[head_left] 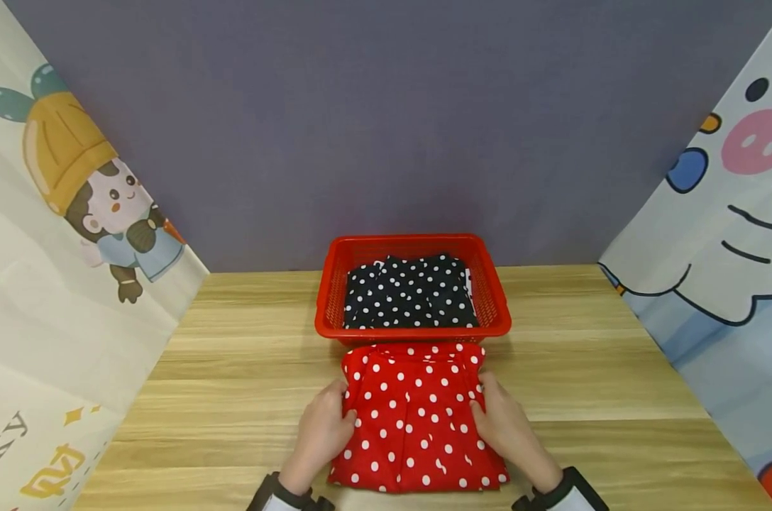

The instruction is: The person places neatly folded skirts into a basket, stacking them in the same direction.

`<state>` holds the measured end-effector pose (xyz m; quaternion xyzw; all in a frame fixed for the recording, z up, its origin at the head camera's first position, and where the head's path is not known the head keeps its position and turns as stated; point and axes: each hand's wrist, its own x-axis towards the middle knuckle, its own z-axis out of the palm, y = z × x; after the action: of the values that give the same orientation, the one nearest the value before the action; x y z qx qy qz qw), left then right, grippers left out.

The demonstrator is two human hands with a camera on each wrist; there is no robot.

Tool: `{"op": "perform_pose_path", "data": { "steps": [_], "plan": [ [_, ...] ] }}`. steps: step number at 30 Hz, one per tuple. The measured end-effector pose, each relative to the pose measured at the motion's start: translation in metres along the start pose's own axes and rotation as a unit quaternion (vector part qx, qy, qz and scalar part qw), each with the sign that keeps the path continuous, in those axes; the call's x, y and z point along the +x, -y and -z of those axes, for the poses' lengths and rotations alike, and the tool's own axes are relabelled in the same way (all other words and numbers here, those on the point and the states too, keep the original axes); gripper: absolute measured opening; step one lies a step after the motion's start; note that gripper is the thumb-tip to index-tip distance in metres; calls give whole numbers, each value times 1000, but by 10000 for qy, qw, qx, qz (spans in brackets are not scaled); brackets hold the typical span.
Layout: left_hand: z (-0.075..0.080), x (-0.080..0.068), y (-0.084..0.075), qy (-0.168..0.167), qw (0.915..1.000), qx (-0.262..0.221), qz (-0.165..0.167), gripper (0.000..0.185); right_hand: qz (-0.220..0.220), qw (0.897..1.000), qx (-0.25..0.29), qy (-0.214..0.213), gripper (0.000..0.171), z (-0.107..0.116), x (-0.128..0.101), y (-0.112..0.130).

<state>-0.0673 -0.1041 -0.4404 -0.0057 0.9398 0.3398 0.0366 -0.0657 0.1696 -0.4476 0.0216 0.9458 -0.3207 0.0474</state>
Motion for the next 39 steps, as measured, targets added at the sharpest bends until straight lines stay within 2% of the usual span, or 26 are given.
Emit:
{"op": "perform_pose_path", "data": {
  "steps": [4,9,15,20,26,32,39],
  "plan": [
    [2,-6,0,-7,10000,11,-24,28,-88,9999,-88,-2,40,4,-6,4],
    [7,-11,-2,12,10000,11,1,28,55,9997,-156,-158,39,8,-13,7],
    [15,-13,-9,-209,9993,58,-308,29,240,9985,-163,-470,40,15,-15,11],
    [21,-11,-14,-471,9970,142,-590,33,276,9981,-119,-542,39,20,-14,14],
    [28,-10,-21,-636,9951,201,-735,36,441,9967,-44,-685,38,28,-17,18],
    [35,-1,-30,-937,9902,238,-1009,33,1008,9869,-115,-1252,37,38,-12,22],
    [39,17,-39,-1097,9889,230,-976,33,1407,9769,-213,-1595,44,46,6,24]
  ]
}}
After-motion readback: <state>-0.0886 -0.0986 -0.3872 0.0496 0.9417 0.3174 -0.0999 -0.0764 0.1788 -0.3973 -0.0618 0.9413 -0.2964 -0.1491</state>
